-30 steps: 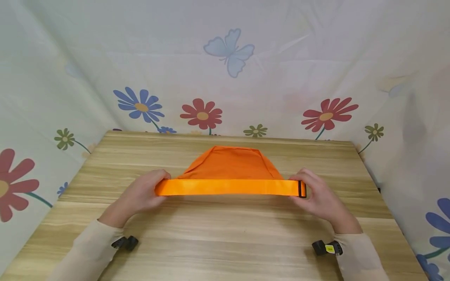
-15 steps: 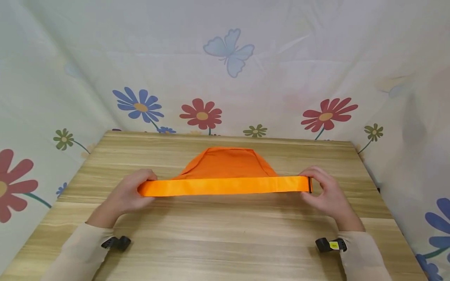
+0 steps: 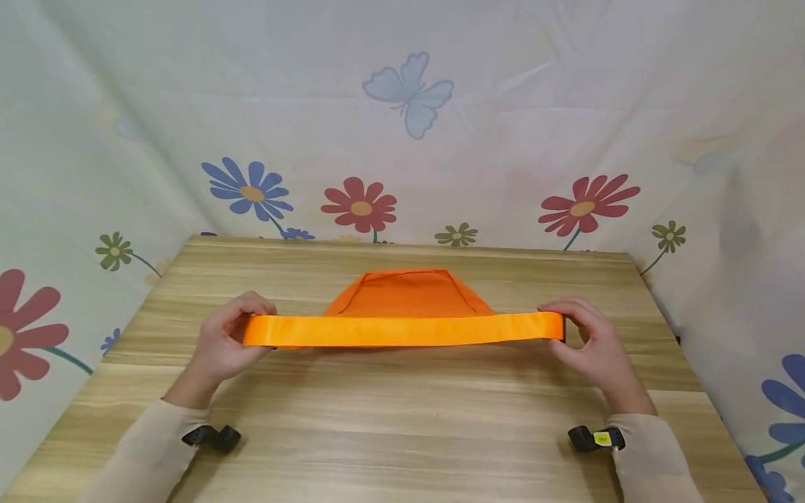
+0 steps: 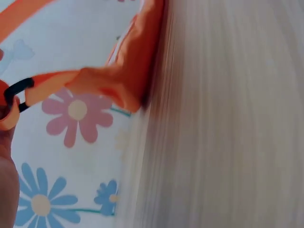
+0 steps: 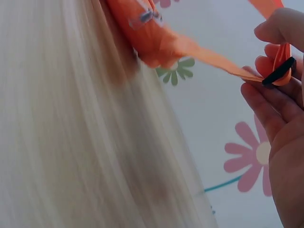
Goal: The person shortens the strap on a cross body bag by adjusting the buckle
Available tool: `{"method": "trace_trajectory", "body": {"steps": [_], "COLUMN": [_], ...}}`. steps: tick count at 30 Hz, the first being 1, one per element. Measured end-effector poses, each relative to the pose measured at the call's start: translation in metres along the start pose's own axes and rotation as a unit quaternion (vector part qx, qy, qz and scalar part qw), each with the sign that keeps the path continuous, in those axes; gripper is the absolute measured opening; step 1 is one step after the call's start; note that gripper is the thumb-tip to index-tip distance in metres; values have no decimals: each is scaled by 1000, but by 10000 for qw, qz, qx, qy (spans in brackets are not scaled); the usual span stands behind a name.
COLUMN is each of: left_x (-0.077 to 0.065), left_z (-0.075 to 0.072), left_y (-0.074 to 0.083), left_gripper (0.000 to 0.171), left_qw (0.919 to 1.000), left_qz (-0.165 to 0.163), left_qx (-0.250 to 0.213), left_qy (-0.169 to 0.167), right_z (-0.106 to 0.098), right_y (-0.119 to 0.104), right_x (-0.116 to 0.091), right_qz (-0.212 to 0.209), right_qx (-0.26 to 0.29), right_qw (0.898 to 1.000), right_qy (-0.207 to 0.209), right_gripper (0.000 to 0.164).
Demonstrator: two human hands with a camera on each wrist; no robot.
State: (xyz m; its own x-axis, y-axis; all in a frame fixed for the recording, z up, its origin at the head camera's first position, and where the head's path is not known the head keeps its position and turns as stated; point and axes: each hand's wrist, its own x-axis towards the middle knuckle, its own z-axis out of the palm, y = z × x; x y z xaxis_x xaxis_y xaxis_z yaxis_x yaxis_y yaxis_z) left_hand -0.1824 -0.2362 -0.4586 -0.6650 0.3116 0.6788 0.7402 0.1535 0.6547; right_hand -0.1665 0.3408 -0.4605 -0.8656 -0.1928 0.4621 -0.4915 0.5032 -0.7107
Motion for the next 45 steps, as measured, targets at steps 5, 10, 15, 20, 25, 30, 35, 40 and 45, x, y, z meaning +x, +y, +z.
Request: {"method": "trace_trajectory", "body": {"steps": [5,10,15,20,25,30,35,40,45], "left_x": [6,9,4,-3,-7,-7,-7,-8,-8], "left_z": [11,11,3,-9,-20,-30,-38,-42,-42], "left_y": [4,3,0,-3,-5,-6,-6,-9,-11], "left_gripper": [44,42,45,51,50,45,47,48,41], "left_qw": [9983,9981,9961,9862,9741,9620,9466,9372,9382], "left_qz": [-247,-434,-719,-500,-60,398,589,721,687], "left_qx": [-497,-419,506,1503,2046,2416,2794,2949,2816], "left_qy": [192,132,-53,-476,-958,-1211,-1495,-1717,-1889], "right_z": [7,18,20,15,10,5,4,6,7], "right_y": [-11,-15,-12,-6,2,1,-5,-11,-9], "right_x": [3,4,3,4,3,3,3,3,4], "right_qz": [-193,-190,-293,-756,-1258,-1456,-1570,-1594,-1653], "right_qx": [707,1614,885,-365,-1082,-1467,-1758,-2077,-2294], "right_qw": [9973,9865,9949,9965,9861,9782,9712,9641,9581], "right_qy": [-93,192,373,43,-95,-191,-356,-451,-454], "right_gripper": [53,49,47,49,50,49,50,52,52]}}
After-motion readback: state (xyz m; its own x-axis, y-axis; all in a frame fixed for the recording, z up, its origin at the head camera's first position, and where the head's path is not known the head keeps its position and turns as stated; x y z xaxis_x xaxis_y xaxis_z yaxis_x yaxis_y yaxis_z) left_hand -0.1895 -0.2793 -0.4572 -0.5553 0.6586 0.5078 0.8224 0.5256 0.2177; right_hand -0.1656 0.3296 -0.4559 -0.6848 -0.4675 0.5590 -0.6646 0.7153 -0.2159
